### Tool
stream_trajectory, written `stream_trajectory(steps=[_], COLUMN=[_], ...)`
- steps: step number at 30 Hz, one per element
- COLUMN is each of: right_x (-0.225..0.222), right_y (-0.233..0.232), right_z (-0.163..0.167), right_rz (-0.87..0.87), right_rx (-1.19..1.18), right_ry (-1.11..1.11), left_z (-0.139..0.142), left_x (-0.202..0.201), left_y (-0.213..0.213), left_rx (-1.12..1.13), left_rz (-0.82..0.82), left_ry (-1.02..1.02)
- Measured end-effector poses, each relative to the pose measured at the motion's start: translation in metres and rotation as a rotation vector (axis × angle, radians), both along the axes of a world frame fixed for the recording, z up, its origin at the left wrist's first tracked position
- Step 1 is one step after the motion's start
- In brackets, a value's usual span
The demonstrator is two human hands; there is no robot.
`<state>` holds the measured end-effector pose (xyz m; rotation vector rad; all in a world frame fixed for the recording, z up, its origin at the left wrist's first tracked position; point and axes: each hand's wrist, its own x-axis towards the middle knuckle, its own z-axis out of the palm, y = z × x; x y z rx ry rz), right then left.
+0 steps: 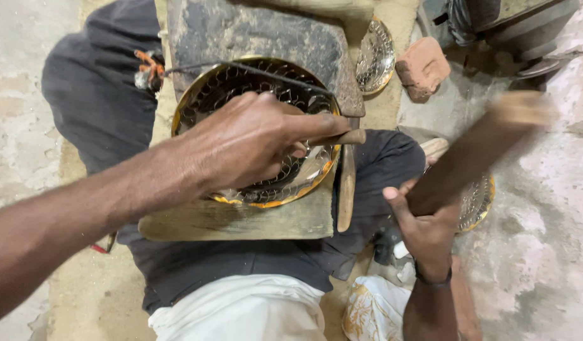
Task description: The person uses a hammer and a small metal punch to create a decorative pattern on a brass plate. They repeatedly strike the punch to form a series of indentations across the plate's surface.
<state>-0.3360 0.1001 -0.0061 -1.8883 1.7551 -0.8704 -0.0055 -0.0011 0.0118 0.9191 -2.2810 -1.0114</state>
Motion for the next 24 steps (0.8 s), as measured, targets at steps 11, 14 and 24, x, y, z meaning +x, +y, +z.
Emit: stream_trajectory(steps=[11,14,24], right_x=[0.016,0.018,0.033], right_y=[0.038,0.047,0.077], right_z=[-0.013,-0.013,-0.026], right_rz=[-0.162,-0.046,-0.06], right_rx=[0.077,0.09,0.05], right_ry=[-0.266,0.275,-0.14], left_z=[0.008,0.017,0.02], left_x=[-0.003,-0.004,-0.002], left_y=[-0.008,-0.01,-0.021], left_rx=[0.085,0.235,0.082], left_rz=[-0.09,-0.132,-0.24], left_ry=[-0.033,-0.262,-0.212])
